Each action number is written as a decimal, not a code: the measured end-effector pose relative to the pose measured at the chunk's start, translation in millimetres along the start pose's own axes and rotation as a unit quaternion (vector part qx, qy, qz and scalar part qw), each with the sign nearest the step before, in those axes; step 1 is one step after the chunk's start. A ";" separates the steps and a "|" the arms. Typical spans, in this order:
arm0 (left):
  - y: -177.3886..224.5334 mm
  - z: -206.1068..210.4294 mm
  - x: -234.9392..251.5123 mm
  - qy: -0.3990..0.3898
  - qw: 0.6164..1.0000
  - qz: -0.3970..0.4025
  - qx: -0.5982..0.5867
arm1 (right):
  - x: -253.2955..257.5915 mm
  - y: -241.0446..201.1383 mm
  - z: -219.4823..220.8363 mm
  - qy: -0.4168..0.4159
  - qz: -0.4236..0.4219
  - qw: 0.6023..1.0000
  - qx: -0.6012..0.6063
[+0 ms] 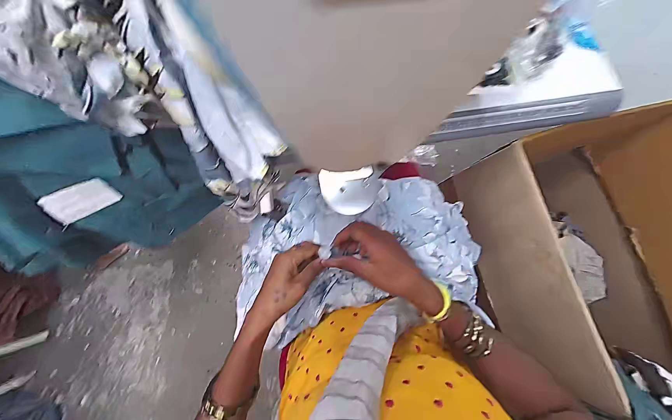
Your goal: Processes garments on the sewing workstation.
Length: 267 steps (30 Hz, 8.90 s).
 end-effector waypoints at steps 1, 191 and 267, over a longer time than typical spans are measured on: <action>-0.8 1.6 1.1 0.007 1.000 0.006 0.006 | 1.2 0.4 2.6 0.027 -0.018 0.999 -0.010; 30.5 -68.7 35.4 -0.086 0.954 0.228 0.174 | -19.8 65.6 -81.0 -0.073 -0.207 0.975 -0.035; -68.9 -128.1 -33.7 0.078 0.969 -0.180 0.147 | -119.1 132.9 -156.0 0.231 0.344 0.875 -0.250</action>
Point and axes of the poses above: each hand's wrist, its own x-axis towards the middle knuckle, its own z-axis out of the palm, y = z × x, the point moved 1 cm from there along x, towards the middle knuckle, and after that the axes turned 2 degrees about -y, right-handed, at the moved point
